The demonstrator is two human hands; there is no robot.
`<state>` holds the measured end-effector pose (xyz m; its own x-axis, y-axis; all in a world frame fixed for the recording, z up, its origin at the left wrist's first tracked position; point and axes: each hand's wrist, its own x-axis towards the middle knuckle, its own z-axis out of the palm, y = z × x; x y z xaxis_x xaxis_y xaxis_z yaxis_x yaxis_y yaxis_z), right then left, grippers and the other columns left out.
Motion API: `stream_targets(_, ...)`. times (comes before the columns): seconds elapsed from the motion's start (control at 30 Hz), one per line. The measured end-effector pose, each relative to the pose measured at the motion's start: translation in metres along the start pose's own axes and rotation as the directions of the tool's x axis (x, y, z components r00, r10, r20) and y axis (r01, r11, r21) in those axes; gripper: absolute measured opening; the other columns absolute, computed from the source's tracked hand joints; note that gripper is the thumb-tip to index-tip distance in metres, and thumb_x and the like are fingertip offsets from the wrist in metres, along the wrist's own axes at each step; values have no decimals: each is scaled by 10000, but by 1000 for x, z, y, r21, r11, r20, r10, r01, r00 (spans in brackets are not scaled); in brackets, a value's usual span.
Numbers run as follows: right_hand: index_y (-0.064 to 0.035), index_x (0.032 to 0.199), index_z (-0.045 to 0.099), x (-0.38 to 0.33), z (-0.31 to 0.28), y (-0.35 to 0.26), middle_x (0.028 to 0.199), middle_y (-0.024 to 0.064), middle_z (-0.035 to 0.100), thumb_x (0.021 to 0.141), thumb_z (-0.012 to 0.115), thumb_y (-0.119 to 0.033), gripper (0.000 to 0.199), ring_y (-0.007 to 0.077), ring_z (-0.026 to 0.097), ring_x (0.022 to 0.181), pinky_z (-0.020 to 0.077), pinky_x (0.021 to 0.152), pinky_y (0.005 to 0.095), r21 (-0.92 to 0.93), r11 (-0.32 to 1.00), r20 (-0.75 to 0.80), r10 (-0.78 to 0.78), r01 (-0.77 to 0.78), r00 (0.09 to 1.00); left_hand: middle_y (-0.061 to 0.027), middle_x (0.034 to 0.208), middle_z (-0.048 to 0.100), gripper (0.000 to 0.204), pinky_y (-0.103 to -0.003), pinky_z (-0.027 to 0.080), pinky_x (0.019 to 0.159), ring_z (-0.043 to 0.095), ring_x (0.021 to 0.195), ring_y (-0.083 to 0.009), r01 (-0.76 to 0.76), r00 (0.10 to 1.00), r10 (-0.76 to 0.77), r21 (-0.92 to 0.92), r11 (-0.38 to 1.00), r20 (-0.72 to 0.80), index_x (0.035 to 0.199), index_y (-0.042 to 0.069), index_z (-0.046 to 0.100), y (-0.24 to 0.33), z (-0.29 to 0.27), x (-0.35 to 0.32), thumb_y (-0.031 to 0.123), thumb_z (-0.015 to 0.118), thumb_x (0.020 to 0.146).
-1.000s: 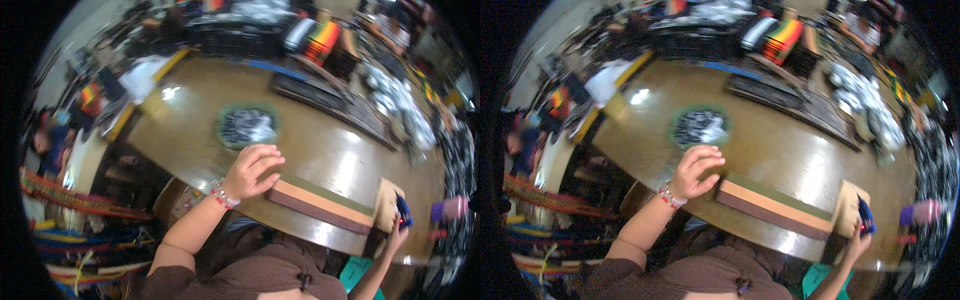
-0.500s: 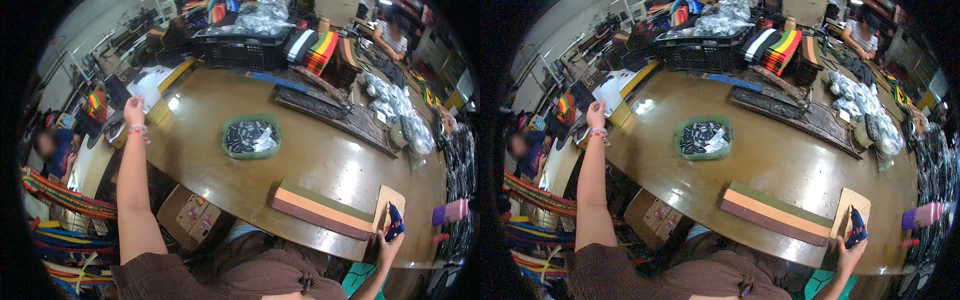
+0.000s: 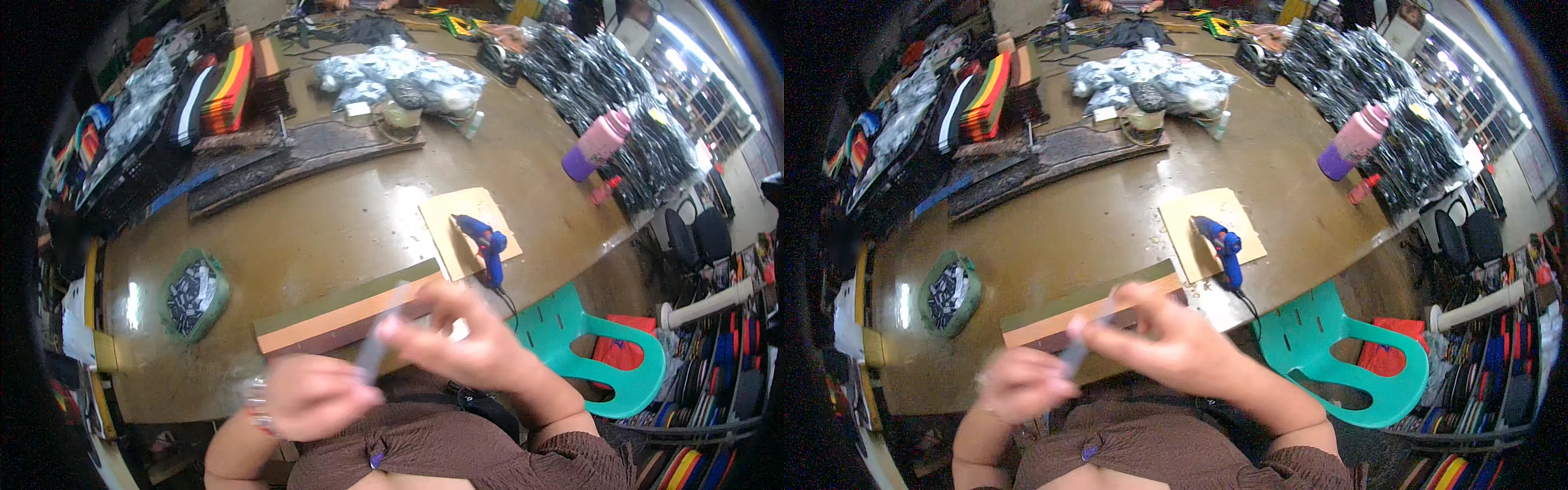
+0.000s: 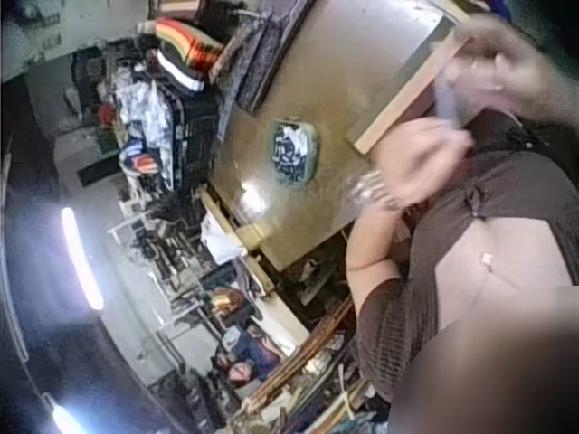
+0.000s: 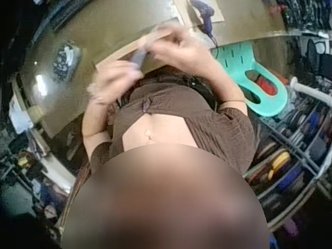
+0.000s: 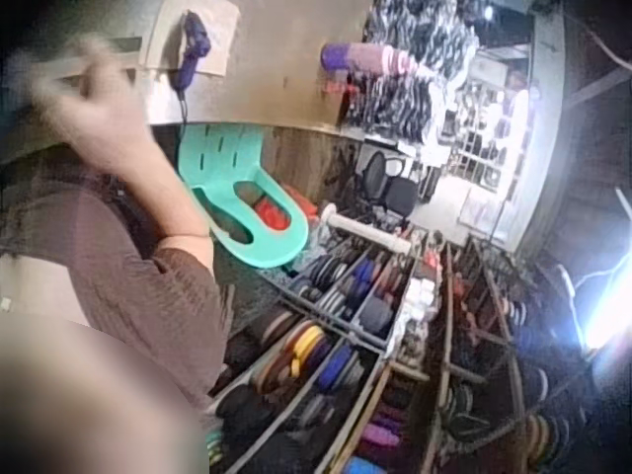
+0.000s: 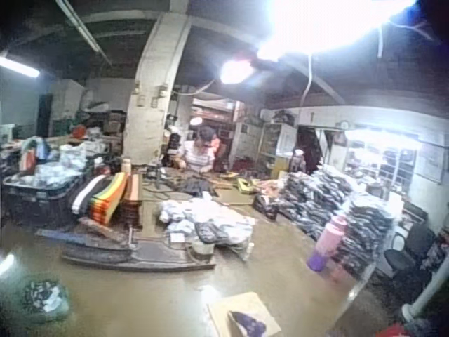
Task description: The person assembles belts by applying hot glue to fabric strips and attaching small rectangular tags. They repeatedly pick tags from a container, apply glue with a hot glue gun, and press the tags onto the strips, stacking completed pieces on the table.
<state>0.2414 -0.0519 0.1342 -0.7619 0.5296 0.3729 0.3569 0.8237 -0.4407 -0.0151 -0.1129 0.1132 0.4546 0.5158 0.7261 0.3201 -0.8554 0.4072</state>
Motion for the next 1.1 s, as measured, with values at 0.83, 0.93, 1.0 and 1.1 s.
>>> stream_targets(0.83, -24, 760, 518, -117, 9, 94, 904, 85, 523, 754, 658, 108, 192, 149, 600, 781, 527, 680, 293, 538, 791, -589, 599, -290, 542, -159, 1446, 234, 581, -284, 525, 860, 598, 1042, -216, 707, 660, -593, -649, 281, 461, 1402, 95, 373, -68, 247, 54, 91, 626, 879)
stream_targets(0.93, -38, 742, 549, -120, 7, 92, 847, 86, 576, 664, 709, 95, 223, 188, 605, 767, 499, 666, 294, 169, 888, -561, 443, -427, 699, -146, 1430, 256, 567, -276, 525, 849, 604, 1025, -204, 685, 675, -584, -678, 268, 451, 1399, 106, 380, -71, 248, 53, 78, 614, 883)
stream_targets(1.0, -51, 743, 568, -121, 5, 90, 794, 80, 610, 610, 742, 75, 253, 224, 611, 762, 495, 671, 305, 35, 885, -498, 418, -464, 760, -141, 1423, 265, 566, -275, 525, 847, 601, 1027, -199, 683, 672, -581, -687, 248, 459, 1401, 115, 380, -71, 248, 52, 71, 607, 884)
stream_targets(1.1, -55, 750, 572, -121, 3, 87, 829, 86, 616, 635, 751, 62, 243, 226, 619, 772, 502, 677, 309, -53, 919, -587, 288, -390, 757, -140, 1422, 268, 576, -280, 524, 850, 583, 1060, -200, 692, 661, -579, -686, 224, 478, 1410, 128, 372, -70, 247, 52, 64, 600, 885)
